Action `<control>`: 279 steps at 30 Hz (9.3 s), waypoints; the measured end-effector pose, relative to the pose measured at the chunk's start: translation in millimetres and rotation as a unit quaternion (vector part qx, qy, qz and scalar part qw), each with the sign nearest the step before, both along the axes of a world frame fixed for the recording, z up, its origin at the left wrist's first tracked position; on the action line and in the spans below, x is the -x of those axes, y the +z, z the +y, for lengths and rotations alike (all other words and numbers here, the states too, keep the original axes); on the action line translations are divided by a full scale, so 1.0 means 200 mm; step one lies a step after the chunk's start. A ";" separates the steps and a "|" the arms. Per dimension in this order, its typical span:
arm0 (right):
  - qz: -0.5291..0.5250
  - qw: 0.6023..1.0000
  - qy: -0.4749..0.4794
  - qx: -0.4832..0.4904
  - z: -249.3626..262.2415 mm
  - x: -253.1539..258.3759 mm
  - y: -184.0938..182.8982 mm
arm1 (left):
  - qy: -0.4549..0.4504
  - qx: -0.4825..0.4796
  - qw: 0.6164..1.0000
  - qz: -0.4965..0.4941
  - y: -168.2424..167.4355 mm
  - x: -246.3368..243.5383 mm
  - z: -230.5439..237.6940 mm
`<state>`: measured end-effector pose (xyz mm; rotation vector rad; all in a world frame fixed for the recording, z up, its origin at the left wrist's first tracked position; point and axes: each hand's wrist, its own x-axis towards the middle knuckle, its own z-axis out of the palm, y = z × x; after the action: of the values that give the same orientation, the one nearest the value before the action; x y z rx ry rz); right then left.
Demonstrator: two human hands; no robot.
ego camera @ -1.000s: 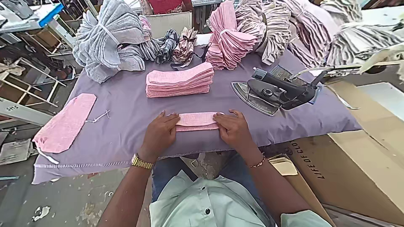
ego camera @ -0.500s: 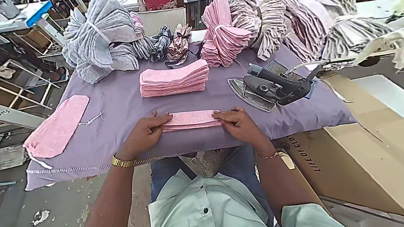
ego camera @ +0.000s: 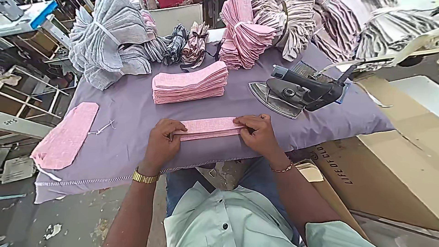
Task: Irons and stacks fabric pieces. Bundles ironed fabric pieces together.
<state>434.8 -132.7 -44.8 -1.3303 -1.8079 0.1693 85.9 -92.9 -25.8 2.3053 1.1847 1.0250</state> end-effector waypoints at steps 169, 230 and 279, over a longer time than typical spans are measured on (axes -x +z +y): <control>-0.063 0.997 0.031 -0.041 0.17 -0.01 0.07 | -0.023 -0.013 0.990 0.141 0.00 -0.58 0.16; 0.132 0.982 0.131 -0.040 0.15 0.19 0.05 | 0.280 -0.077 0.957 -0.016 0.03 0.33 0.13; 0.335 0.931 0.132 0.050 -0.20 0.50 0.19 | 0.071 -0.103 0.963 -0.239 0.10 -0.34 -0.37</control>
<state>335.3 -173.5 -7.8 -0.9226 -1.3809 0.7743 154.3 -166.4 -6.1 1.9589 1.0894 1.7104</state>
